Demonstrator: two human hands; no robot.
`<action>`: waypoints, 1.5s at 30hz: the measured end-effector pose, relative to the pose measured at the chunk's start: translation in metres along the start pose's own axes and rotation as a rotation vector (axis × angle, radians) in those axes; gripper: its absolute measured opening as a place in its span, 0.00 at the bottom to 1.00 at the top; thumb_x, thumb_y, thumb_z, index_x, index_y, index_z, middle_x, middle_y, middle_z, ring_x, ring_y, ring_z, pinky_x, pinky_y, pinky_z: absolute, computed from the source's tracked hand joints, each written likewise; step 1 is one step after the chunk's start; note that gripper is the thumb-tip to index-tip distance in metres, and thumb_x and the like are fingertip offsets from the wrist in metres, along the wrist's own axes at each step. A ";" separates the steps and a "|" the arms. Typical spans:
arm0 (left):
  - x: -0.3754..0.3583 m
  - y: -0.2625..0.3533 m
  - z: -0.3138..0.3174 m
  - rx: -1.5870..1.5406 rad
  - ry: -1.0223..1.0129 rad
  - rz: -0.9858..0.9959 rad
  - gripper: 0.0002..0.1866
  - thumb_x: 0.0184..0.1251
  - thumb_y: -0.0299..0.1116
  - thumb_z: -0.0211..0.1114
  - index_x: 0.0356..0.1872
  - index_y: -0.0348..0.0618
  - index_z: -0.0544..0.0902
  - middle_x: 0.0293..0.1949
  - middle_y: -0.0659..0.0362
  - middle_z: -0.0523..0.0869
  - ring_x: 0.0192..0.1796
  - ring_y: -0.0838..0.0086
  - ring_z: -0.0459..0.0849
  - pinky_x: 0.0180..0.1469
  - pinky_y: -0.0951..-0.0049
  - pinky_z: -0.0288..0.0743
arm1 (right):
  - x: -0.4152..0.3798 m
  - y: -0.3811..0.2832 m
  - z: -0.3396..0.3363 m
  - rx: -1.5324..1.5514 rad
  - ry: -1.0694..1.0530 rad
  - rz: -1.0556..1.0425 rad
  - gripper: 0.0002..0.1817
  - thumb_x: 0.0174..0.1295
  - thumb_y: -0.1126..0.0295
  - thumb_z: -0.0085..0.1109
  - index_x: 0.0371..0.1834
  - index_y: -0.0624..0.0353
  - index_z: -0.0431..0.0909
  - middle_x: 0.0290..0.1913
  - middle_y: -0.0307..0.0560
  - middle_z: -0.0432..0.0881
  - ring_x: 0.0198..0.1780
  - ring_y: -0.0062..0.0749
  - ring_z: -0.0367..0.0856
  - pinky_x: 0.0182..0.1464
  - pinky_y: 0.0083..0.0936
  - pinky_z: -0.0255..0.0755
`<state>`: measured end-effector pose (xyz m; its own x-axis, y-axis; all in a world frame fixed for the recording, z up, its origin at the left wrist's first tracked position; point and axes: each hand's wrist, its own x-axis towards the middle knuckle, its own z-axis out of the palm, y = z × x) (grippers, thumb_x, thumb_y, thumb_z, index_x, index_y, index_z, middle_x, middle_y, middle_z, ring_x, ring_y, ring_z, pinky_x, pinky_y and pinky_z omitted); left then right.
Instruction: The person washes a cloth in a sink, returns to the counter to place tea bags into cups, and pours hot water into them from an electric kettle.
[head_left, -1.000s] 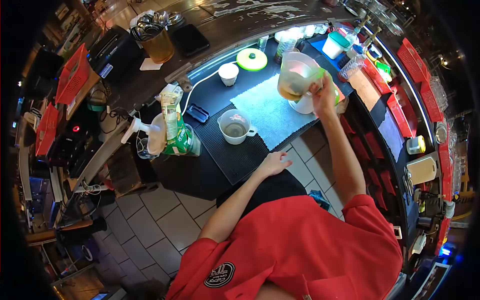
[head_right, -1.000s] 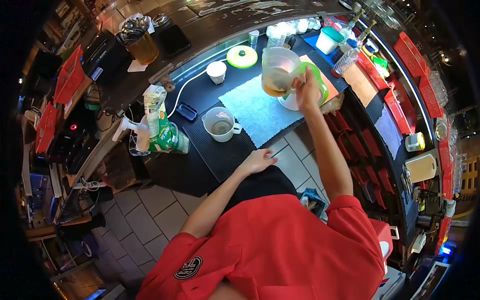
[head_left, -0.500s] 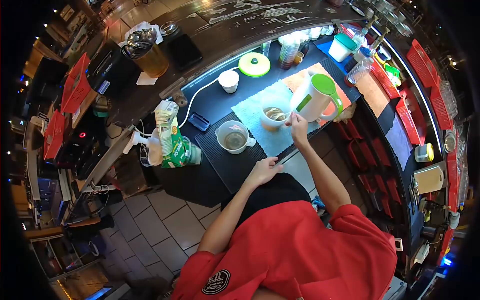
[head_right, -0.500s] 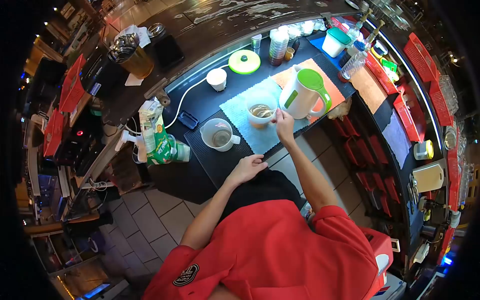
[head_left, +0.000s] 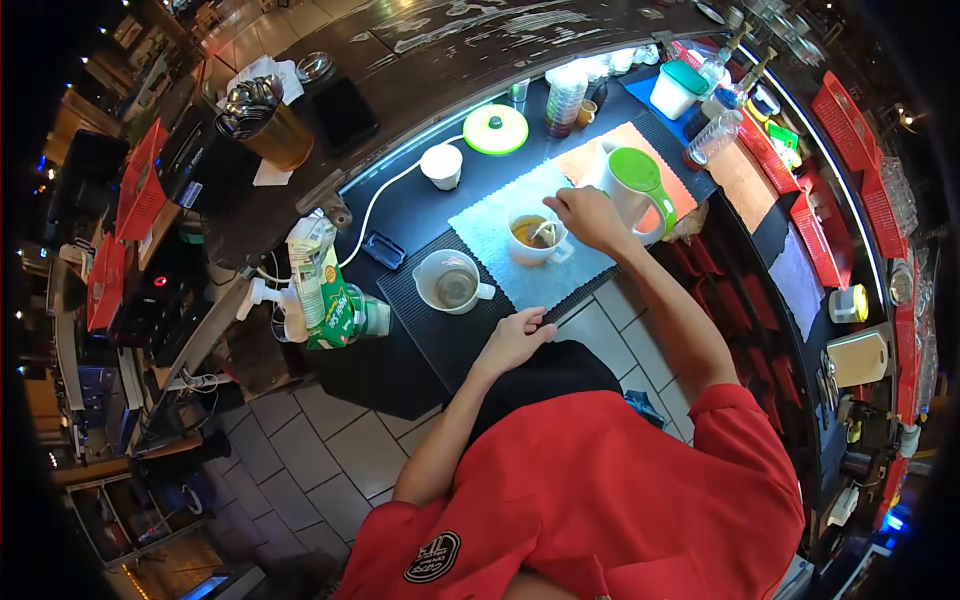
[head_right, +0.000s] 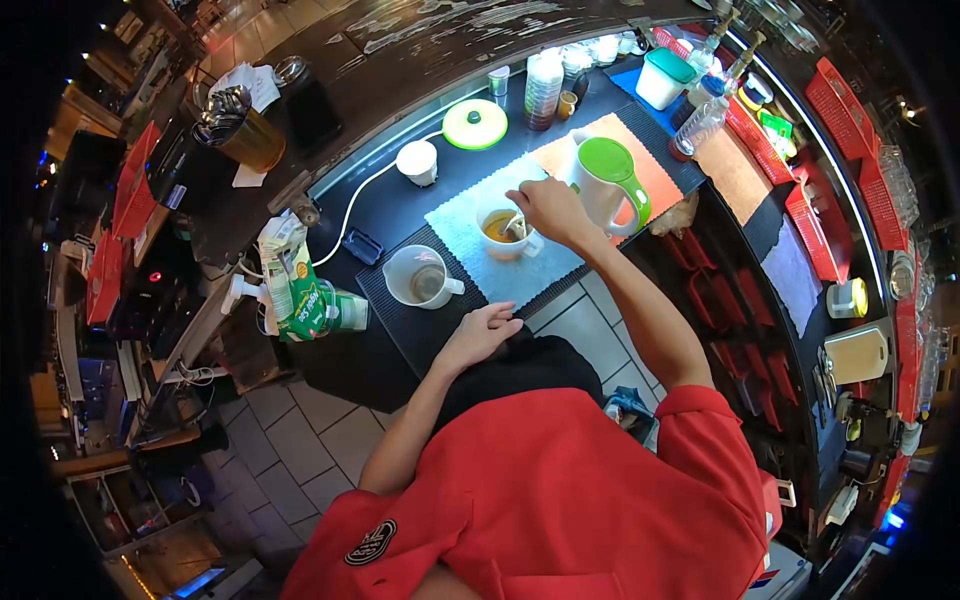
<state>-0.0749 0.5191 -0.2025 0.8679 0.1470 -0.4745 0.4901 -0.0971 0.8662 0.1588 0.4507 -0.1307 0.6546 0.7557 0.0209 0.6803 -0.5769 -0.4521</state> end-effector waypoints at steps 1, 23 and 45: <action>0.000 0.000 -0.002 -0.014 0.011 0.009 0.27 0.69 0.40 0.65 0.64 0.32 0.76 0.56 0.46 0.84 0.52 0.67 0.86 0.55 0.75 0.78 | 0.005 -0.002 0.000 -0.013 0.005 -0.043 0.23 0.73 0.57 0.51 0.31 0.67 0.83 0.30 0.56 0.86 0.29 0.54 0.81 0.36 0.39 0.76; -0.004 0.015 -0.038 0.044 0.089 0.034 0.27 0.67 0.44 0.66 0.60 0.35 0.80 0.38 0.54 0.89 0.35 0.72 0.84 0.42 0.75 0.77 | 0.038 0.012 0.046 -0.366 -0.335 -0.196 0.18 0.67 0.60 0.56 0.33 0.65 0.85 0.33 0.55 0.87 0.31 0.48 0.85 0.35 0.38 0.79; 0.014 0.042 -0.040 0.197 0.116 0.048 0.26 0.67 0.45 0.67 0.58 0.35 0.81 0.29 0.59 0.84 0.30 0.76 0.80 0.35 0.78 0.73 | -0.021 0.035 0.029 -0.178 0.015 0.056 0.27 0.76 0.49 0.44 0.38 0.64 0.82 0.31 0.52 0.83 0.33 0.40 0.81 0.33 0.34 0.74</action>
<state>-0.0453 0.5564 -0.1662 0.8808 0.2489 -0.4028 0.4651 -0.2954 0.8345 0.1595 0.4239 -0.1726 0.6969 0.7171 0.0139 0.6896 -0.6646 -0.2877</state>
